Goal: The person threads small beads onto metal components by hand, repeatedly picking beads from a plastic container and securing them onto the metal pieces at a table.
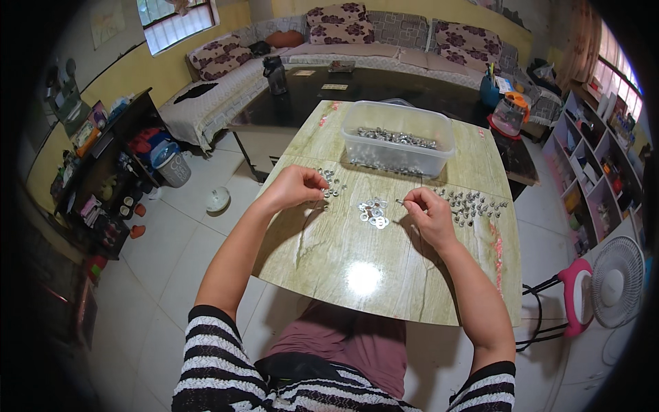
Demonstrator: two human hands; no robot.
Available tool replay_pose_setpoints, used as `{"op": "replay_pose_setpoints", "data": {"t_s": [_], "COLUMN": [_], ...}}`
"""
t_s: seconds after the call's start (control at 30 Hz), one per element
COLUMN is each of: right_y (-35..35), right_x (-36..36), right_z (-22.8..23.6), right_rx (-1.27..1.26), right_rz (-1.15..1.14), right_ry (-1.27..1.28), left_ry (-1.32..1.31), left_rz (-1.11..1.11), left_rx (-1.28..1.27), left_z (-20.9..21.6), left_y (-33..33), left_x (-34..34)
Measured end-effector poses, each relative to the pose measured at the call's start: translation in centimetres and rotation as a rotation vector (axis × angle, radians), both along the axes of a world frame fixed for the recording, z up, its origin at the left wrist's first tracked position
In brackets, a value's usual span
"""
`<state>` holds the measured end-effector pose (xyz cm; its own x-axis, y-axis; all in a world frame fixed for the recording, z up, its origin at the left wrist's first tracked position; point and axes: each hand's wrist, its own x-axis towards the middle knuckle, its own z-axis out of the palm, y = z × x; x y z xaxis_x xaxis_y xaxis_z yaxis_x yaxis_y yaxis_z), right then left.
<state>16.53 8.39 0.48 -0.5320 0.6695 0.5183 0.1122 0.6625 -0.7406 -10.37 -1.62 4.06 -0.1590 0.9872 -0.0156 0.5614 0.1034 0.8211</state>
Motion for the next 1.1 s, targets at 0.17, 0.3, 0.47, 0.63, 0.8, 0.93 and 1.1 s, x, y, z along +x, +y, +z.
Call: {"op": "replay_pose_setpoints", "data": {"t_s": [0.17,0.3,0.47,0.63,0.8,0.93,1.1], "right_y": [0.3,0.1,0.4,0.3,0.2,0.1,0.3], "right_x": [-0.1,-0.1,0.0,-0.1,0.3,0.1,0.2], "right_z": [-0.4,0.0,-0.4,-0.3,0.2,0.4,0.5], "right_rx": [0.026,-0.023,-0.069,-0.011,-0.019,0.042,0.038], "right_rz": [0.004,0.007,-0.007,-0.016,-0.027,-0.054,-0.050], "right_ry": [0.021,0.014,0.050,0.073,0.074,0.067,0.087], "left_ry": [0.159,0.223,0.384,0.003,-0.137,-0.312,-0.415], "left_rz": [-0.008,-0.012,-0.055,-0.059,-0.192,-0.278,-0.264], "left_rx": [-0.048,-0.043,-0.010,0.035,0.036,0.068,0.070], "left_z": [-1.3,-1.3,-1.0,-0.1,0.5,0.3,0.2], "left_y": [-1.0,-1.1,-1.1,-0.5,2.4,4.4,5.5], "left_x": [-0.7,-0.6,-0.2,2.6,7.2,9.6,10.4]}}
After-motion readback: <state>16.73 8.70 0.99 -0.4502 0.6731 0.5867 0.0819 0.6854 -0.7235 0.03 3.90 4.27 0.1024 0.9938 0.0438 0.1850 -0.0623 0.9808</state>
